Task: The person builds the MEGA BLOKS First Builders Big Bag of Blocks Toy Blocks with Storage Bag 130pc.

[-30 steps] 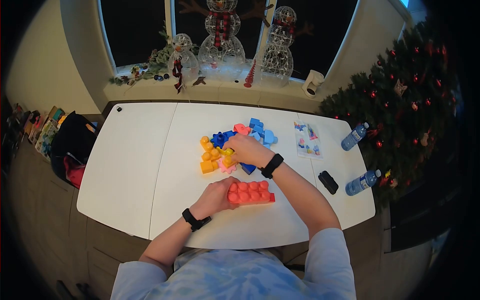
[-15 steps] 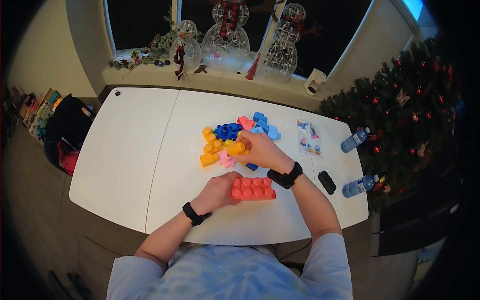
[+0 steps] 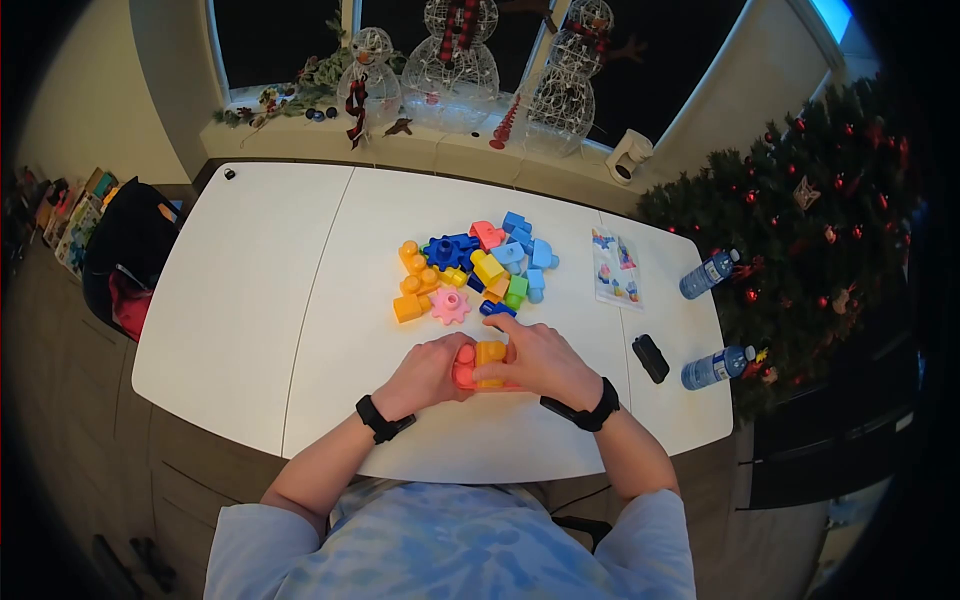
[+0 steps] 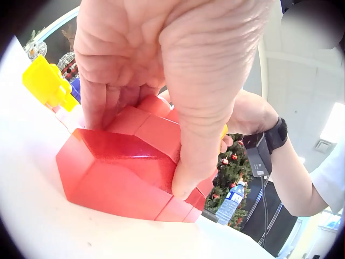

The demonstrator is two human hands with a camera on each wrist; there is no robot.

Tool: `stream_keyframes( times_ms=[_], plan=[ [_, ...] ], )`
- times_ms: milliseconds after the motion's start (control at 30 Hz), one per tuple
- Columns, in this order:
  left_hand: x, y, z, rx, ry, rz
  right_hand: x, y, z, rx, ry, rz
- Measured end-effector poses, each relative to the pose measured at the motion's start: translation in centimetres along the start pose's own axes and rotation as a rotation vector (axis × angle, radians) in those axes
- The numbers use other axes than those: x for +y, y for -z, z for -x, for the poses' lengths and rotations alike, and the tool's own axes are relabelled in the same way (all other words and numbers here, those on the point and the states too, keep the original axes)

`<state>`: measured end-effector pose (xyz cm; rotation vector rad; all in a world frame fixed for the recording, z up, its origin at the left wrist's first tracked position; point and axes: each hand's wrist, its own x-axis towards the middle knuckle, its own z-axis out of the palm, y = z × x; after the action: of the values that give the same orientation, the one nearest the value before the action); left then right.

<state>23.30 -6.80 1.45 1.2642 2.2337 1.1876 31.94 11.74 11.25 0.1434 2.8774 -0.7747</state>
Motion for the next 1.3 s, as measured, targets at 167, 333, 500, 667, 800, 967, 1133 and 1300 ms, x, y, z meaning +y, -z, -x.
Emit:
stream_keyframes(
  times_ms=[167, 333, 500, 667, 800, 967, 1133, 1300],
  plan=[
    [-0.5, -0.3, -0.1, -0.006, 0.014, -0.016, 1.5, -1.4, 0.8, 0.123, 0.219, 0.097],
    [-0.4, -0.3, -0.1, -0.002, 0.018, -0.006, 2.0, -2.4, 0.1, 0.096, 0.313, 0.134],
    [-0.3, -0.2, 0.0, 0.018, -0.011, -0.003, 2.1, -3.3, -0.2, 0.094, 0.322, 0.069],
    [-0.7, -0.5, -0.1, 0.022, -0.034, -0.016, 2.6, -3.9, -0.4, 0.066, 0.344, 0.035],
    [-0.7, -0.5, -0.1, -0.019, 0.029, -0.033, 2.7, -4.1, -0.3, 0.054, 0.324, 0.033],
    [-0.5, 1.8, -0.3, 0.028, -0.143, -0.060, 2.9, -3.5, 1.3, 0.135, 0.290, 0.005],
    [-4.9, 9.0, -4.9, 0.266, 0.000, 0.032, 5.5, -1.8, 3.6, 0.387, 0.173, -0.100],
    [-11.1, 10.0, -9.9, 0.132, -0.060, -0.333, 6.4, -2.3, 4.4, 0.469, 0.173, -0.093]
  ],
)
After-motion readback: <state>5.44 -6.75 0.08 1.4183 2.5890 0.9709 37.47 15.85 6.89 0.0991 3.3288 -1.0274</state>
